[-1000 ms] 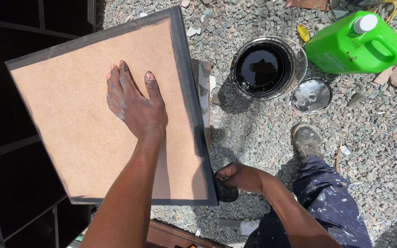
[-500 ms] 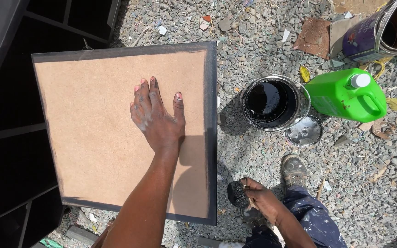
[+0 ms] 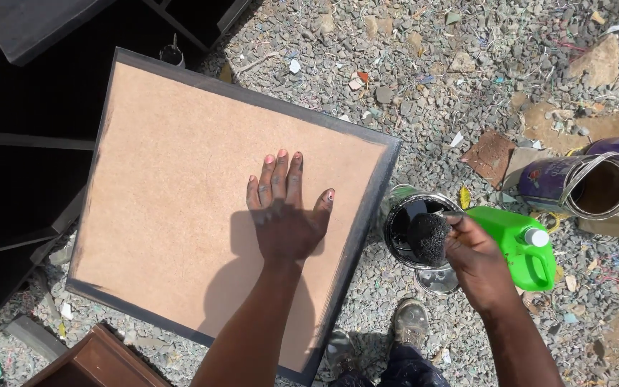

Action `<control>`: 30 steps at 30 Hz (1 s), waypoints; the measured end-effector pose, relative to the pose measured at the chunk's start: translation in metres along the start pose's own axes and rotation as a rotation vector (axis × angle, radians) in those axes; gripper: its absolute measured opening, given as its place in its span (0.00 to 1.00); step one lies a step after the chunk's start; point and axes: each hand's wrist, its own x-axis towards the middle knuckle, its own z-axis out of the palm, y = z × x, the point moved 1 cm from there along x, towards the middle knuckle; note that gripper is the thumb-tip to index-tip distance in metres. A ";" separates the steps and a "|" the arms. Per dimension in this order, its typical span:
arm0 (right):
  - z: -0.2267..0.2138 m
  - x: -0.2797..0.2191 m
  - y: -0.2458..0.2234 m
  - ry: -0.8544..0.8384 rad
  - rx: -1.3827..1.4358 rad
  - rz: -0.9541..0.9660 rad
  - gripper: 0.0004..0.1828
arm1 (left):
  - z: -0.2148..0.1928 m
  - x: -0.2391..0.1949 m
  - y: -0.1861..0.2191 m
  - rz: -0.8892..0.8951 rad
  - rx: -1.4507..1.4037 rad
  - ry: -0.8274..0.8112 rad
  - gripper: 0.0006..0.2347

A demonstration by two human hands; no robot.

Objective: The person paints a rectangular wooden board black using a sponge applicator dipped in a paint can. They apply the paint to the top surface, flip the board to paint the edges, and then place it aside. The person then picks up another board and begins painting its edges.

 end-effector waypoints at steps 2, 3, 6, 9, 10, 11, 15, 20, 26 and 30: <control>0.018 0.014 -0.057 0.022 -0.094 -0.104 0.19 | -0.006 0.001 0.000 0.011 0.004 0.037 0.31; 0.032 0.021 -0.088 0.052 -0.294 -0.178 0.18 | -0.009 0.002 0.000 0.044 0.023 0.095 0.30; 0.061 0.073 -0.151 0.004 -0.613 -0.293 0.07 | -0.008 0.003 -0.001 0.076 -0.007 0.172 0.29; 0.079 0.147 -0.173 -0.165 -0.852 -0.232 0.07 | 0.000 -0.001 -0.002 0.025 -0.022 0.048 0.33; 0.087 0.175 -0.176 -0.247 -0.967 -0.140 0.12 | 0.003 -0.001 -0.004 -0.022 0.010 -0.089 0.35; 0.110 0.172 -0.187 -0.248 -0.979 -0.144 0.12 | -0.001 0.001 -0.003 -0.032 0.004 -0.083 0.35; 0.213 0.187 -0.194 -0.463 -1.188 0.053 0.18 | -0.008 0.009 -0.004 -0.017 -0.033 -0.196 0.35; 0.362 0.208 -0.189 -0.627 -1.239 -0.079 0.18 | -0.018 0.015 -0.009 -0.012 -0.100 -0.029 0.33; 0.305 0.199 -0.204 -0.829 -1.348 -0.119 0.09 | -0.019 0.014 -0.011 0.015 -0.139 0.073 0.32; 0.163 0.195 -0.195 -0.824 -1.493 0.260 0.08 | -0.015 0.011 -0.013 0.029 -0.101 0.030 0.33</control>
